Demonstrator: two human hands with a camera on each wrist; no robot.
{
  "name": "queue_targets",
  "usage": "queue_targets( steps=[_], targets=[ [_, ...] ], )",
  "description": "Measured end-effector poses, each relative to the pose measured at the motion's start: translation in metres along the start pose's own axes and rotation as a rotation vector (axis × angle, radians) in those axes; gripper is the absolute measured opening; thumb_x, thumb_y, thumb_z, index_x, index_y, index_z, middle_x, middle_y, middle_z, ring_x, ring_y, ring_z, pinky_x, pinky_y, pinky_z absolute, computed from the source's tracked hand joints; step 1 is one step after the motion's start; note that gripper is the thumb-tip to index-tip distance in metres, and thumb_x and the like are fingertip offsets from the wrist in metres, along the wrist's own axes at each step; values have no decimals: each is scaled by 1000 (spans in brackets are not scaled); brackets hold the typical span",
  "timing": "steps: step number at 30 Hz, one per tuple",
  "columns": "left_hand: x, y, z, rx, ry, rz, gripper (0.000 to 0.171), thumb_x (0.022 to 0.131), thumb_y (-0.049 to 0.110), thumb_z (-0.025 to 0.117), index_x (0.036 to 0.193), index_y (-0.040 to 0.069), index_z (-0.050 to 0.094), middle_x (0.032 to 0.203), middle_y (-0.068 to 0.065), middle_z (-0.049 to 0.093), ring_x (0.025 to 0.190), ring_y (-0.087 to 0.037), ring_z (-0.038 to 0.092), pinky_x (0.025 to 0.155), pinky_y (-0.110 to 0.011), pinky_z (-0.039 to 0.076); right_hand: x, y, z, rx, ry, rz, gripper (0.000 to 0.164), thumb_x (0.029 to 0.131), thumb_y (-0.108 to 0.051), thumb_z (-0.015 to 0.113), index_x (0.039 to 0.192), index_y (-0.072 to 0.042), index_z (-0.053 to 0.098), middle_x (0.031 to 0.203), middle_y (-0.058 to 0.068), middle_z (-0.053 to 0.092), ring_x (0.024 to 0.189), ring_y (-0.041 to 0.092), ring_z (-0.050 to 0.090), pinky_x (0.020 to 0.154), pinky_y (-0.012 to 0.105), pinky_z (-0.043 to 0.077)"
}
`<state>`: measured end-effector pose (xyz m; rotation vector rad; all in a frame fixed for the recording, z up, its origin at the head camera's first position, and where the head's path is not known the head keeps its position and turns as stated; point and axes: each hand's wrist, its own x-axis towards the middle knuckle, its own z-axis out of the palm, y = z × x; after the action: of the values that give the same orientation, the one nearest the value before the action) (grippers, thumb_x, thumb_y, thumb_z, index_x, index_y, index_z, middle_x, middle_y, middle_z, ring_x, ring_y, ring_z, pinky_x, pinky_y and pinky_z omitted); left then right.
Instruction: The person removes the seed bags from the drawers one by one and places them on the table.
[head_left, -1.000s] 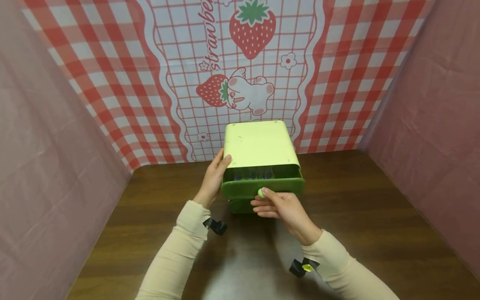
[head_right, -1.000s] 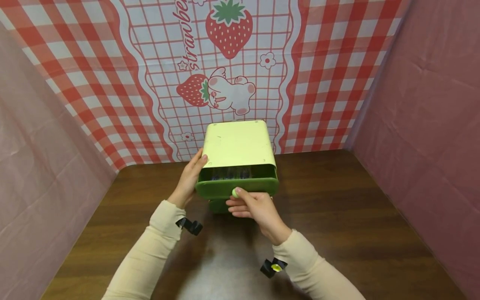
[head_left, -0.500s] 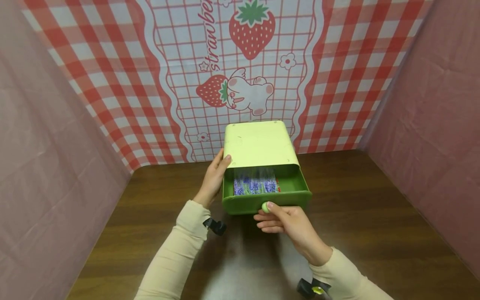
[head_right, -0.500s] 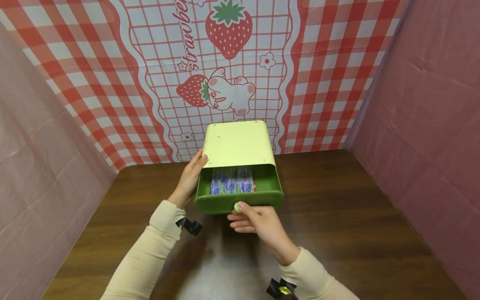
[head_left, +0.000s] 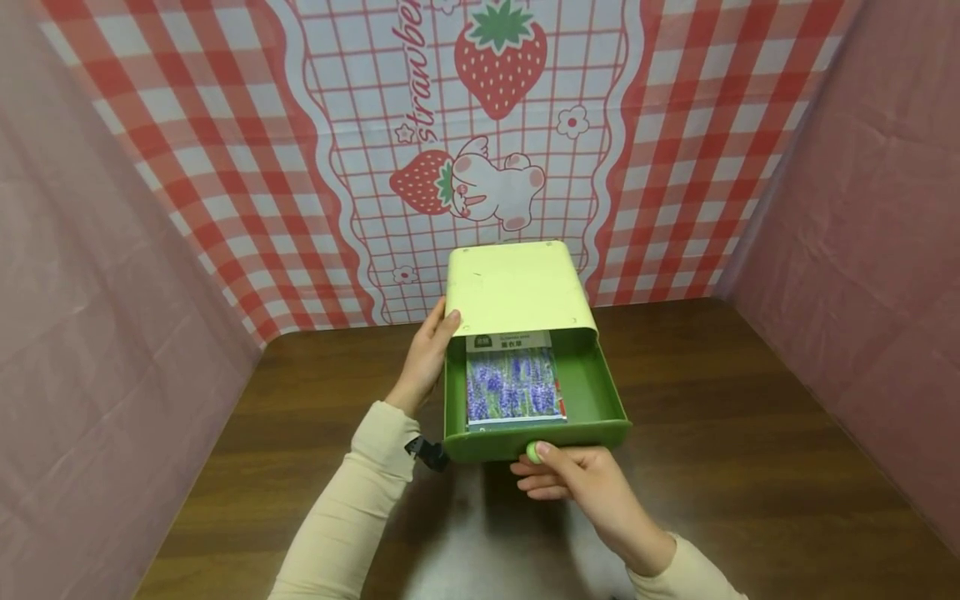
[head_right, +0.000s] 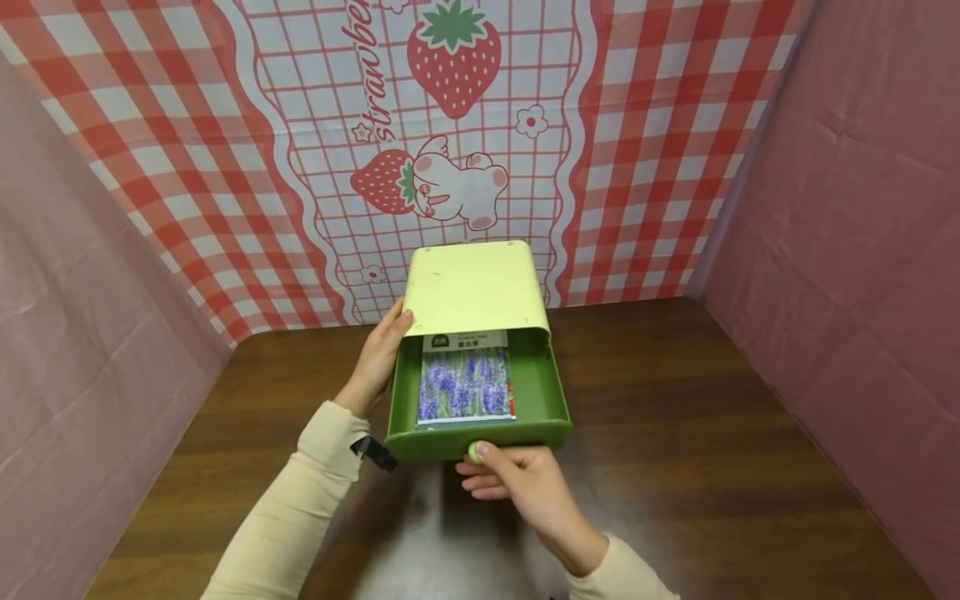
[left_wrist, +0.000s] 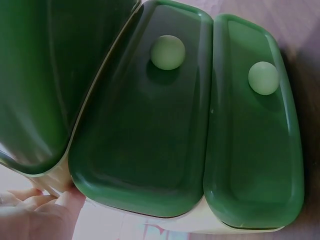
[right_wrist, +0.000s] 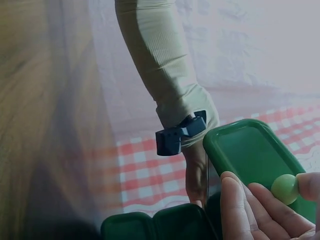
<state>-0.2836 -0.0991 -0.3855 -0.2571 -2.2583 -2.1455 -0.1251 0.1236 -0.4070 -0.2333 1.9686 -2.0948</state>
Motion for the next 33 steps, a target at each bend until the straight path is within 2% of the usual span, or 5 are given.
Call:
queue_targets(
  steps=[5, 13, 20, 26, 33],
  targets=[
    [0, 0, -1, -7, -6, 3, 69, 102, 45, 46, 158, 17, 18, 164, -4, 18, 151, -28, 18, 123, -49, 16, -2, 5, 1, -8, 11, -16, 46, 100, -25, 56, 115, 19, 61, 110, 33, 67, 91, 28, 74, 80, 40, 60],
    [0, -2, -1, -21, -9, 12, 69, 102, 43, 46, 158, 15, 18, 164, -5, 18, 151, -29, 17, 123, -49, 16, -4, 13, 3, -61, 24, -12, 43, 99, -24, 57, 113, 16, 62, 111, 32, 67, 88, 21, 75, 79, 35, 61],
    [0, -1, -2, -10, -23, -1, 68, 101, 49, 46, 158, 22, 19, 164, -1, 19, 151, -26, 18, 123, -48, 17, -4, 16, 3, -66, 13, -19, 43, 100, -22, 55, 115, 17, 61, 112, 31, 67, 88, 19, 74, 80, 35, 61],
    [0, 1, -4, -5, -52, -27, 68, 102, 47, 45, 158, 23, 16, 165, -1, 14, 152, -27, 15, 123, -49, 15, -5, 18, 2, -47, -7, -31, 42, 101, -20, 53, 116, 19, 60, 113, 34, 65, 90, 20, 74, 81, 38, 60],
    [-10, 19, -4, -1, -70, -52, 66, 104, 39, 44, 159, 16, 14, 165, -6, 13, 152, -28, 15, 123, -47, 17, -7, 17, 2, -54, -13, -23, 42, 101, -20, 53, 117, 19, 59, 113, 34, 65, 89, 18, 74, 82, 40, 60]
  ],
)
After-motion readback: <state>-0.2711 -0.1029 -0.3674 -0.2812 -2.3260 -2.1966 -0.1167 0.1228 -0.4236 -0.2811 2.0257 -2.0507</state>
